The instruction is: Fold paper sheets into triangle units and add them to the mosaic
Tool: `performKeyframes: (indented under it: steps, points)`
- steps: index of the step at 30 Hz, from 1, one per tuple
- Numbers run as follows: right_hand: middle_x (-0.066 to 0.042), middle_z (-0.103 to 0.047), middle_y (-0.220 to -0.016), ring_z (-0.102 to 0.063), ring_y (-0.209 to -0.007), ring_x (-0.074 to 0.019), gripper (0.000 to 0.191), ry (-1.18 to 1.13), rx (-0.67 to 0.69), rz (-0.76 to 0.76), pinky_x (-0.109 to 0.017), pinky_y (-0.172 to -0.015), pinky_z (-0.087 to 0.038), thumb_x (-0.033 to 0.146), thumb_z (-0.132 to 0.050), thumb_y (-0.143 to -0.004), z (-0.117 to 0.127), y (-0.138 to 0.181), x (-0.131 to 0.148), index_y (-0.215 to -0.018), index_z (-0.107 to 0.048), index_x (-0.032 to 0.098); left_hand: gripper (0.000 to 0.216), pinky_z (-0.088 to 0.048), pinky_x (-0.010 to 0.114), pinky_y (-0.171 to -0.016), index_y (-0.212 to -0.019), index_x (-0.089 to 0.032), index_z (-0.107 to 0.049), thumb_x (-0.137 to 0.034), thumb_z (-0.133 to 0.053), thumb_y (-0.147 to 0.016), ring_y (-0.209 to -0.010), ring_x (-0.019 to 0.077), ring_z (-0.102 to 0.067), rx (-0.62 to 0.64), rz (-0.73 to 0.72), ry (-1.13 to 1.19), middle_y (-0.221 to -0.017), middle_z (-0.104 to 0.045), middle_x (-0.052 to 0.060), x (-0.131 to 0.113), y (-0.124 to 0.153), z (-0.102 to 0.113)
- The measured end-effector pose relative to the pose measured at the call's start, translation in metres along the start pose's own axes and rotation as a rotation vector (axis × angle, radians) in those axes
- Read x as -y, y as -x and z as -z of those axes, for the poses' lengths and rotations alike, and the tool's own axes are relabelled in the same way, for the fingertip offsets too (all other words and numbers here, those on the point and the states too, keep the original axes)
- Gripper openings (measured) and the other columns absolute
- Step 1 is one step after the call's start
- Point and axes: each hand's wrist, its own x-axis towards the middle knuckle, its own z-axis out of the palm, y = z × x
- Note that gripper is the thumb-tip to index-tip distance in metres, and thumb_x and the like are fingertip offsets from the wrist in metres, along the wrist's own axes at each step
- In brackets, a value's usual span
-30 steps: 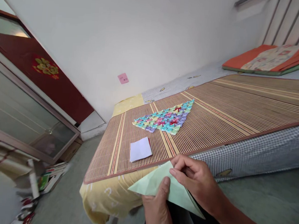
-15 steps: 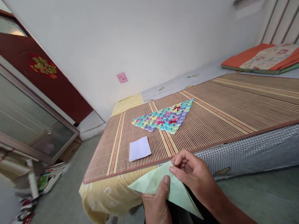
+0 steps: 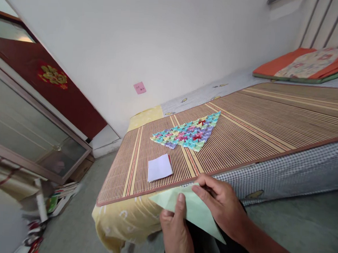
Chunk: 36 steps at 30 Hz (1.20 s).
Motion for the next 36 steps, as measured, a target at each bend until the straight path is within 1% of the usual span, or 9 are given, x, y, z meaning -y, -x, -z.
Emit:
performKeyframes:
  steps: [4, 10, 13, 16, 19, 23, 25, 30, 36]
  points:
    - [0.001, -0.053, -0.066, -0.048, -0.061, -0.015, 0.03, 0.036, -0.014, 0.003, -0.027, -0.057, -0.039, 0.04, -0.055, -0.097, 0.001, -0.001, -0.006, -0.074, -0.058, 0.021, 0.033, -0.057, 0.033, -0.077, -0.083, -0.016, -0.072, -0.046, -0.083, -0.076, -0.084, 0.0235, -0.073, 0.012, -0.046, 0.076, -0.086, -0.077, 0.008, -0.009, -0.009, 0.007]
    - [0.003, -0.044, -0.064, -0.042, -0.059, -0.0137, 0.034, -0.019, 0.001, -0.047, -0.027, -0.054, -0.036, 0.045, -0.057, -0.096, 0.003, -0.004, -0.016, -0.072, -0.055, 0.021, 0.03, -0.048, 0.019, -0.062, -0.071, -0.017, -0.068, -0.039, -0.088, -0.07, -0.06, 0.0096, -0.057, -0.131, -0.237, 0.069, -0.066, -0.065, -0.003, -0.023, -0.03, 0.026]
    - [0.004, -0.042, -0.064, -0.04, -0.058, -0.0129, 0.034, -0.098, 0.01, -0.094, -0.026, -0.052, -0.035, 0.046, -0.058, -0.095, 0.003, -0.006, -0.018, -0.072, -0.054, 0.021, 0.032, -0.049, 0.021, -0.062, -0.084, -0.017, -0.073, -0.044, -0.085, -0.072, -0.063, 0.0115, -0.061, -0.091, -0.24, 0.067, -0.073, -0.069, 0.0, -0.024, -0.035, 0.033]
    - [0.005, -0.042, -0.063, -0.038, -0.056, -0.0118, 0.032, -0.163, 0.043, -0.123, -0.025, -0.05, -0.033, 0.043, -0.063, -0.093, 0.0, -0.009, -0.017, -0.072, -0.054, 0.021, 0.036, -0.051, 0.025, -0.063, -0.087, -0.015, -0.075, -0.037, -0.091, -0.064, -0.066, 0.016, -0.067, 0.021, -0.09, -0.052, -0.074, -0.073, 0.005, -0.016, -0.029, 0.029]
    - [0.004, -0.046, -0.064, -0.041, -0.058, -0.0118, 0.03, -0.177, 0.076, -0.11, -0.024, -0.051, -0.035, 0.041, -0.064, -0.093, -0.002, -0.011, -0.014, -0.072, -0.056, 0.02, 0.039, -0.057, 0.034, -0.078, -0.094, -0.012, -0.077, -0.034, -0.091, -0.066, -0.081, 0.0245, -0.074, 0.082, 0.021, -0.065, -0.084, -0.078, 0.01, -0.007, -0.016, 0.018]
    - [0.003, -0.05, -0.065, -0.045, -0.06, -0.0123, 0.03, -0.182, 0.084, -0.107, -0.023, -0.054, -0.038, 0.042, -0.067, -0.09, -0.002, -0.016, -0.012, -0.073, -0.06, 0.019, 0.045, -0.058, 0.041, -0.086, -0.104, -0.011, -0.078, -0.033, -0.089, -0.067, -0.092, 0.0307, -0.075, 0.091, 0.027, -0.03, -0.094, -0.08, 0.014, -0.003, -0.01, 0.01]
    - [0.004, -0.051, -0.063, -0.047, -0.059, -0.0123, 0.03, -0.245, 0.151, -0.167, -0.023, -0.054, -0.039, 0.043, -0.073, -0.085, 0.0, -0.018, -0.016, -0.074, -0.061, 0.019, 0.044, -0.058, 0.042, -0.087, -0.104, -0.01, -0.079, -0.033, -0.089, -0.068, -0.094, 0.0313, -0.075, 0.092, -0.001, -0.019, -0.094, -0.08, 0.014, -0.002, -0.012, 0.012]
    - [-0.001, -0.068, -0.07, -0.063, -0.064, -0.0167, 0.028, -0.303, 0.54, -0.369, -0.027, -0.062, -0.049, 0.042, -0.078, -0.079, -0.001, -0.014, -0.035, -0.079, -0.07, 0.015, 0.031, -0.058, 0.037, -0.082, -0.094, -0.011, -0.079, -0.031, -0.087, -0.071, -0.084, 0.0258, -0.074, 0.089, -0.071, -0.067, -0.087, -0.079, 0.01, -0.001, -0.024, 0.021]
    - [-0.004, -0.07, -0.061, -0.061, -0.051, -0.013, 0.026, -0.309, 0.577, -0.478, -0.023, -0.052, -0.048, 0.037, -0.073, -0.082, 0.002, 0.004, -0.044, -0.073, -0.07, 0.013, 0.026, -0.057, 0.027, -0.073, -0.083, -0.013, -0.078, -0.021, -0.092, -0.062, -0.078, 0.0195, -0.073, -0.004, -0.069, 0.036, -0.083, -0.079, 0.007, -0.005, -0.035, 0.021]
